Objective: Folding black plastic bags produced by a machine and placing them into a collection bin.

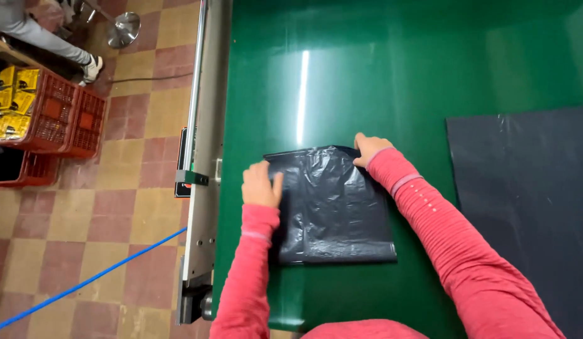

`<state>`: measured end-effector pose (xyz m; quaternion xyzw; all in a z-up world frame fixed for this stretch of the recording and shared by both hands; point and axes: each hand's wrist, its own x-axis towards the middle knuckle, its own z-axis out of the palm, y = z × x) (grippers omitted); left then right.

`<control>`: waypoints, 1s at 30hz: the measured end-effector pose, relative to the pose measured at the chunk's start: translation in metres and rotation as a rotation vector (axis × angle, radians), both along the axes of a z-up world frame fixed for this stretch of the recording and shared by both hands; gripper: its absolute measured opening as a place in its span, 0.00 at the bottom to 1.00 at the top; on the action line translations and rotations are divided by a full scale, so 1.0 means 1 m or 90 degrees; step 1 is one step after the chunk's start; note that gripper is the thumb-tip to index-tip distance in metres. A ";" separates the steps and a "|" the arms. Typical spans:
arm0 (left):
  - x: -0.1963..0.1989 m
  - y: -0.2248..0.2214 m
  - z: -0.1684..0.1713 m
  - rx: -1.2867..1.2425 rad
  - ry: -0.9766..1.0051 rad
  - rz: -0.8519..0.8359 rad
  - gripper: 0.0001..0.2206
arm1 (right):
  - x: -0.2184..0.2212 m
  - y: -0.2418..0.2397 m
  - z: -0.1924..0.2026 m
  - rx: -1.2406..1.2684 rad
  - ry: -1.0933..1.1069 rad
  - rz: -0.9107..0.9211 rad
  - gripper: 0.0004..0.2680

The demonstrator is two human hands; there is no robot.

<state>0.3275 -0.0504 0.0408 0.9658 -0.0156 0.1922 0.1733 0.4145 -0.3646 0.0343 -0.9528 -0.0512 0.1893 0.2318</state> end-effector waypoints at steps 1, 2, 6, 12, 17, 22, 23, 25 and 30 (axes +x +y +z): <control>-0.011 -0.005 -0.002 -0.123 0.094 -0.037 0.21 | 0.002 0.002 -0.011 -0.044 -0.054 0.049 0.16; -0.029 -0.010 -0.004 -0.248 0.191 -0.074 0.22 | -0.002 0.004 -0.020 -0.090 -0.105 0.100 0.11; -0.050 -0.006 -0.075 -0.703 0.420 -0.090 0.28 | -0.072 0.024 0.041 0.022 -0.268 0.093 0.07; -0.087 0.041 -0.094 -1.367 0.528 0.057 0.43 | -0.233 0.031 0.041 0.147 -0.517 0.054 0.11; -0.084 0.066 -0.190 -1.102 0.343 -0.222 0.39 | -0.278 0.029 -0.006 0.064 -0.526 0.047 0.13; -0.169 0.064 -0.041 -0.557 -0.018 -0.122 0.32 | -0.285 0.035 -0.013 -0.061 -0.531 0.036 0.12; -0.183 0.069 -0.011 -0.296 -0.110 -0.177 0.33 | -0.284 0.038 -0.014 -0.140 -0.529 0.019 0.14; -0.190 0.072 -0.006 -0.168 -0.117 -0.224 0.31 | -0.267 0.049 -0.028 -0.159 -0.553 0.011 0.13; -0.181 0.065 -0.026 0.096 -0.125 -0.411 0.22 | -0.277 0.036 -0.042 -0.208 -0.562 -0.099 0.09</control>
